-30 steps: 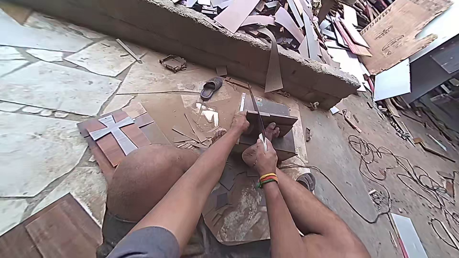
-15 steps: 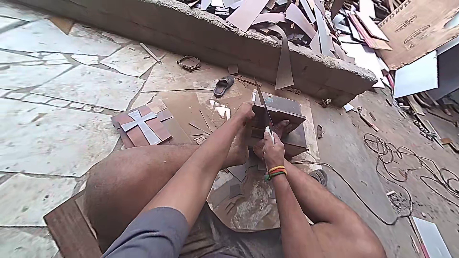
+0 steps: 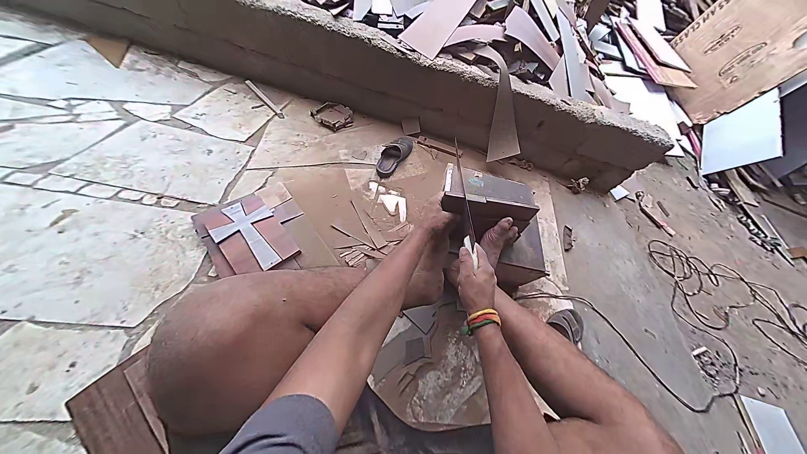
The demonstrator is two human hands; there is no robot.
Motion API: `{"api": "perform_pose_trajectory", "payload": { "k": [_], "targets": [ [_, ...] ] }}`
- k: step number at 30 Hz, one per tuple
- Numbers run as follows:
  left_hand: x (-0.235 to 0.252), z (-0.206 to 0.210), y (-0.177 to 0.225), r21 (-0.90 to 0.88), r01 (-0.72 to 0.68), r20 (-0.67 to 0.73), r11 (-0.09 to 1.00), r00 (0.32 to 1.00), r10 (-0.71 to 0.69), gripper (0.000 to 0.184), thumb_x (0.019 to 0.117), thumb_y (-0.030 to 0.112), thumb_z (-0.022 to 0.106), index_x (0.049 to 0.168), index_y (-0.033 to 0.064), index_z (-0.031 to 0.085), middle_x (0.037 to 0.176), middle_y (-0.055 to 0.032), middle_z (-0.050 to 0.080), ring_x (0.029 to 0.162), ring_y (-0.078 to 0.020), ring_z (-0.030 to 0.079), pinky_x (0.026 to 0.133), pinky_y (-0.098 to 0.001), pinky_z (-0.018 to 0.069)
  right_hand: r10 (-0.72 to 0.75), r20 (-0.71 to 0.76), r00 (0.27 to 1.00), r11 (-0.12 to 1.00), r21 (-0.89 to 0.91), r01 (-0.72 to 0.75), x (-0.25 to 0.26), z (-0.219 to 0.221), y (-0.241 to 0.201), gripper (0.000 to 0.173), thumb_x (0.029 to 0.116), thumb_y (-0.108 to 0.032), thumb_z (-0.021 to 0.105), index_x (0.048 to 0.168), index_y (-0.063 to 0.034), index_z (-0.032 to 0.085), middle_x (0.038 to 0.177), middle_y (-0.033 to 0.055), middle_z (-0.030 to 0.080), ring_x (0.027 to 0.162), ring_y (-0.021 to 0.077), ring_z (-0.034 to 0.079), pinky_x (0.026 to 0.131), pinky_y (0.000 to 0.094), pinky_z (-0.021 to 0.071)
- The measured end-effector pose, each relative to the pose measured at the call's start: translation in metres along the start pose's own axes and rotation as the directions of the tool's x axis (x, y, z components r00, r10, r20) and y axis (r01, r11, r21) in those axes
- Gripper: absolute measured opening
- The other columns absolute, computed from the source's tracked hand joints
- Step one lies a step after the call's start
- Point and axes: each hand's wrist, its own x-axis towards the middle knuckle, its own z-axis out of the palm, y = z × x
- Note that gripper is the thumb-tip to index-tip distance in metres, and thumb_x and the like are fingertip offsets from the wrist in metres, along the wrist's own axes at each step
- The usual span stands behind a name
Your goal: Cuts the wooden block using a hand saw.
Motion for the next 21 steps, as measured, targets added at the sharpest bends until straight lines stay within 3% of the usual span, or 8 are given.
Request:
{"api": "perform_pose_trajectory", "payload": {
  "k": [2,4,9,12,15,16,18,21],
  "targets": [
    [-0.002,0.009,-0.005,-0.095,-0.043,-0.071,0.995,0.997,0.036,0.055,0.0765,0.009,0.084,0.126,0.0006,0.062,0.113,-0.0126,0.073,0.105,-0.0187,0.071,0.097,-0.0408,0.0579,-0.007,-0.014,1.000,1.000,-0.016,0.007,0.001,0.000,-0.001,0.051,0.1062,-0.041,0.051,0.145,-0.0098,0.058,0.110,0.0166,0.074,0.097,0.0292,0.071,0.091,0.0545,0.0546],
    [-0.004,0.013,-0.013,-0.073,-0.053,-0.096,0.996,0.994,0.046,0.057,0.0804,0.011,0.080,0.132,0.0009,0.058,0.117,-0.0128,0.072,0.109,-0.0186,0.070,0.100,-0.0409,0.0563,-0.005,-0.020,1.000,1.000,-0.025,0.004,0.001,-0.003,-0.006,0.049,0.1066,-0.040,0.051,0.143,-0.0088,0.060,0.113,0.0160,0.074,0.102,0.0289,0.071,0.095,0.0547,0.0533],
    [0.001,0.010,-0.014,-0.171,-0.082,-0.048,0.982,0.996,0.074,0.053,0.0884,0.010,0.074,0.137,-0.0009,0.055,0.123,-0.0131,0.070,0.114,-0.0168,0.069,0.103,-0.0375,0.0557,0.001,-0.045,0.999,0.999,-0.038,-0.003,0.003,-0.007,-0.023,0.046,0.1067,-0.039,0.052,0.138,-0.0073,0.064,0.112,0.0156,0.074,0.104,0.0284,0.071,0.096,0.0546,0.0532],
    [0.002,0.016,-0.017,-0.216,-0.104,-0.094,0.971,0.992,0.086,0.049,0.0941,0.011,0.068,0.139,-0.0034,0.053,0.127,-0.0158,0.068,0.118,-0.0178,0.067,0.107,-0.0369,0.0534,-0.038,-0.068,0.997,0.999,-0.022,0.036,0.004,-0.006,-0.024,0.046,0.1077,-0.040,0.049,0.135,-0.0066,0.065,0.099,0.0134,0.074,0.086,0.0246,0.070,0.084,0.0514,0.0560],
    [0.002,0.024,-0.022,-0.217,-0.133,-0.171,0.967,0.981,0.097,0.046,0.0915,0.009,0.068,0.134,-0.0045,0.056,0.122,-0.0162,0.070,0.114,-0.0180,0.069,0.104,-0.0369,0.0554,-0.069,-0.099,0.993,0.998,-0.001,0.070,0.007,-0.003,-0.021,0.044,0.1082,-0.037,0.049,0.132,-0.0048,0.067,0.094,0.0114,0.073,0.078,0.0200,0.068,0.078,0.0468,0.0569],
    [0.003,0.024,-0.021,-0.220,-0.123,-0.177,0.968,0.981,0.085,0.046,0.0909,0.009,0.069,0.133,-0.0037,0.057,0.121,-0.0155,0.070,0.113,-0.0178,0.069,0.103,-0.0371,0.0559,-0.065,-0.110,0.992,0.998,-0.005,0.065,0.008,-0.003,-0.023,0.043,0.1079,-0.036,0.050,0.131,-0.0045,0.068,0.096,0.0116,0.074,0.081,0.0202,0.069,0.079,0.0472,0.0568],
    [0.004,0.026,-0.019,-0.226,-0.095,-0.183,0.970,0.982,0.054,0.043,0.0903,0.008,0.069,0.131,-0.0030,0.058,0.119,-0.0149,0.071,0.111,-0.0176,0.070,0.102,-0.0375,0.0564,-0.051,-0.109,0.993,0.999,-0.006,0.050,0.010,-0.004,-0.029,0.041,0.1076,-0.033,0.051,0.130,-0.0031,0.068,0.110,0.0131,0.075,0.098,0.0218,0.072,0.093,0.0483,0.0550],
    [0.006,0.026,-0.014,-0.237,-0.085,-0.203,0.968,0.979,0.036,0.039,0.0893,0.006,0.069,0.126,-0.0030,0.061,0.116,-0.0143,0.072,0.109,-0.0174,0.070,0.100,-0.0370,0.0563,-0.059,-0.123,0.991,0.998,-0.004,0.059,0.015,-0.002,-0.032,0.039,0.1069,-0.032,0.053,0.127,-0.0036,0.070,0.108,0.0122,0.075,0.100,0.0203,0.071,0.093,0.0468,0.0549]
  ]
}}
